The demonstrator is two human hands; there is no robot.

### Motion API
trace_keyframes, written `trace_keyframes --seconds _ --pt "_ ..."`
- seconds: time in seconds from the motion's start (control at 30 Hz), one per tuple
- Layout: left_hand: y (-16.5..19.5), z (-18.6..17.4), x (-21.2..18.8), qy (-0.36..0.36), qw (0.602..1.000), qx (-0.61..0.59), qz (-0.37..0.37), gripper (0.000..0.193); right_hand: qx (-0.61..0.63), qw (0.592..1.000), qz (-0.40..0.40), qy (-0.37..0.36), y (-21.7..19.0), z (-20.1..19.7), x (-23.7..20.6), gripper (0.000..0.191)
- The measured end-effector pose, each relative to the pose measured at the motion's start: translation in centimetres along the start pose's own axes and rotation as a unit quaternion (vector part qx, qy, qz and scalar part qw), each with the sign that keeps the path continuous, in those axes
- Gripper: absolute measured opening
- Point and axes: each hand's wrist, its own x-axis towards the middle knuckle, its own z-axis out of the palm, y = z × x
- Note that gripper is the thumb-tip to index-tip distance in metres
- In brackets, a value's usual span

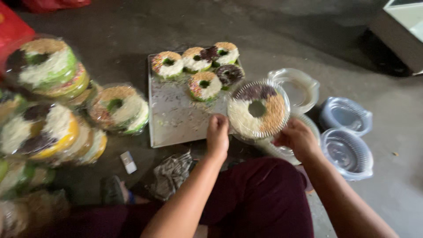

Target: The person sits on the floor and packages round, decorated food items into clear plastic containers. They place each item into a container, close the lid, and use a lighter to heat-seal the plastic wrap around the rim. The sealed packages are then stacked in piles.

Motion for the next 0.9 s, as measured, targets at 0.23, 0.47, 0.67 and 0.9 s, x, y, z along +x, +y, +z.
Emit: trace_keyframes --seconds 0.23,0.47,0.67,0.9 --pt "12.7 -14.9 1.5 -0.04 0.977 -0.201 -0.063 0.018 -0.033 0.979 -0.019 -0.201 -7.6 14.6 -0.4 0.017" --pt "18.6 -27.5 -0.4 -0.008 0.963 -0.215 -0.161 0.058 -0.099 0.925 0.005 -0.367 -7.0 26.5 -1.8 0.016" --pt "18.0 -29.4 -4.6 0.017 0.98 -0.147 -0.132 0.092 -0.071 0.94 0.065 -0.328 2.5 28.1 0.4 0.038" --pt "16.5 -29.0 -3.0 0.03 0.97 -0.157 -0.181 0.095 -0.781 0.503 -0.157 -0.336 17.2 25.4 5.7 0.08"
